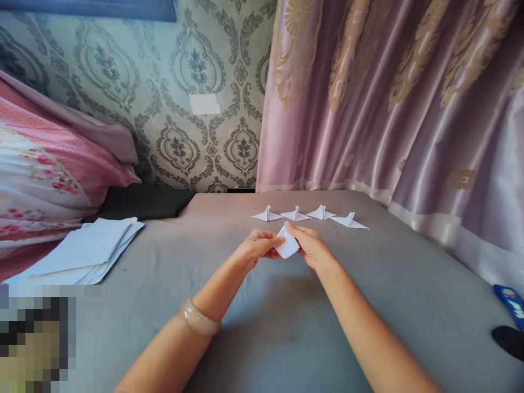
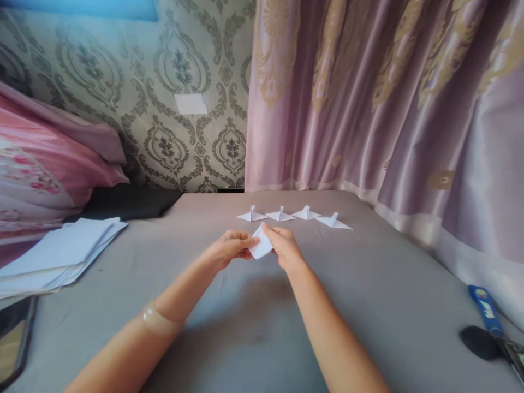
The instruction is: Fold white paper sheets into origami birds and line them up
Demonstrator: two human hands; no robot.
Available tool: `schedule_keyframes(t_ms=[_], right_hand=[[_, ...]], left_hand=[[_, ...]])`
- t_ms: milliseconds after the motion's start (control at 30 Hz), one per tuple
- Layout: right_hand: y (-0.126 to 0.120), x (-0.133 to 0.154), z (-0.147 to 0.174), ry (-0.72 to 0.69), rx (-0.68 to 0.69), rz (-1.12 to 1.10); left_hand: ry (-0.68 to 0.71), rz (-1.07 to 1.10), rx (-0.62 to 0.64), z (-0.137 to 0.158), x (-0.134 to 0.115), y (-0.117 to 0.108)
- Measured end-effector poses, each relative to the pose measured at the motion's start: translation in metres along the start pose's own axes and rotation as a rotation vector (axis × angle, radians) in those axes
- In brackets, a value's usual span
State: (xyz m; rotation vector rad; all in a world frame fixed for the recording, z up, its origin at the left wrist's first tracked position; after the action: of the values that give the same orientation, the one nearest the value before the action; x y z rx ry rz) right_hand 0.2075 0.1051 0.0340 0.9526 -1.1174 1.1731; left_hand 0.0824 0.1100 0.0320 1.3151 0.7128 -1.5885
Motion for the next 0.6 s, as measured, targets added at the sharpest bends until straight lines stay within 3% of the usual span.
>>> schedule_keyframes(t_ms=[133, 333, 600], right_hand=[[0.005, -0.033, 0.018, 0.097, 0.122, 0.136], [0.014, -0.068, 0.044, 0.122, 0.214, 0.335], [0.021, -0.068, 0.051, -0.008, 0.168, 0.706]], left_hand=[[-0.059, -0.022, -0.054, 0.006, 0.032, -0.008], [-0.176, -0.176, 0.013, 0.038, 0.064, -0.016], [-0.093, -0.566, -0.029, 0.046, 0.068, -0.031]])
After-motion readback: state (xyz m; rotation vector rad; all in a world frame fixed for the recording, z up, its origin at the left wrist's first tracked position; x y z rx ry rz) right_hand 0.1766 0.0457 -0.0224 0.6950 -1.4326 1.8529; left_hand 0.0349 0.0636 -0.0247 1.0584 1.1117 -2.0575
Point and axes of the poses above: each hand's wrist, its own z-axis away from the middle knuckle, its own y-axis out of the palm, x = y × z, the point moved 9 cm from there along -z, towards the middle knuckle, and after that the axes turned 4 degrees about z, right-handed, at the moved point
